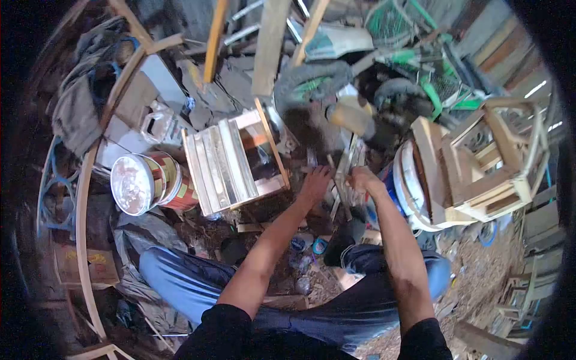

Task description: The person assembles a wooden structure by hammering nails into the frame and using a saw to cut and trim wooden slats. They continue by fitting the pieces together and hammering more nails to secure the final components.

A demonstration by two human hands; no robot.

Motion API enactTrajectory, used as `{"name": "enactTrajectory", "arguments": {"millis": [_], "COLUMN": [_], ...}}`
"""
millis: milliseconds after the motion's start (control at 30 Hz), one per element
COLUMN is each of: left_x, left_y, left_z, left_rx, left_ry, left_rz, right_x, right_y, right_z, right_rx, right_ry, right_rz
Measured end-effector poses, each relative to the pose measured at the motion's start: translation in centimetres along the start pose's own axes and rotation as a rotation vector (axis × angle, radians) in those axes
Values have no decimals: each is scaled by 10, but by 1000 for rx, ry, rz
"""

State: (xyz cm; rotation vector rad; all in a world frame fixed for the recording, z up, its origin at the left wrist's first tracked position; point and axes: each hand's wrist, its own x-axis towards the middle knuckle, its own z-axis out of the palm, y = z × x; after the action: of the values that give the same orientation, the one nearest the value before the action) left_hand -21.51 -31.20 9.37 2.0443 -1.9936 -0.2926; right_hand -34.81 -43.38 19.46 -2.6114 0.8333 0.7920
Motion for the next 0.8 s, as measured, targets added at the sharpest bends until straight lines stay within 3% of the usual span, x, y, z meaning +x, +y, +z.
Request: {"name": "enactTrajectory", "arguments": {"millis": [33, 100, 133, 167, 233, 300, 367, 433, 467, 533, 567, 667, 733, 800], "left_x": [4, 10, 8, 12, 28, 23, 24, -13, -26, -51, -57, -83, -86, -82], "left_y": [9, 19, 27, 27, 17, -13, -74, -97, -98, -106, -117, -87, -80, -81], "left_z": [-14, -45, -75, -88, -125, -141, -125, -162, -173, -174, -166, -193, -185, -180], "left_rx": [6, -346, -438, -424, -708, -630, -986, -1121, -1109, -1426, -1486, -1245, -1092, -1191], "left_ry": [43, 471, 585, 604, 958, 1000, 896, 502, 507, 751, 733, 537, 404, 397], "left_rz": [2, -108, -143, -142, -348, -458, -703, -686, -683, -675, -621, -777, -715, -737], "right_x": [-7, -21, -61, -76, -91, -55, -53, -34, -27, -17, -13, -2, 7, 9], "right_y": [10, 15, -21, -48, -90, -112, -154, -185, -194, -208, -210, -216, -216, -222], "right_z": [-14, -35, -62, -66, -71, -37, -34, -20, -11, 10, 17, 26, 25, 22], "right_rx": [-32, 63, 340, 332, 534, 547, 592, 872, 880, 1278, 1297, 1486, 1378, 1278], "right_ry": [29, 311, 505, 521, 709, 947, 956, 888, 895, 722, 710, 622, 762, 876], "right_rz": [4, 9, 64, 49, 41, -153, -273, -221, -229, -233, -229, -84, -74, -15]}}
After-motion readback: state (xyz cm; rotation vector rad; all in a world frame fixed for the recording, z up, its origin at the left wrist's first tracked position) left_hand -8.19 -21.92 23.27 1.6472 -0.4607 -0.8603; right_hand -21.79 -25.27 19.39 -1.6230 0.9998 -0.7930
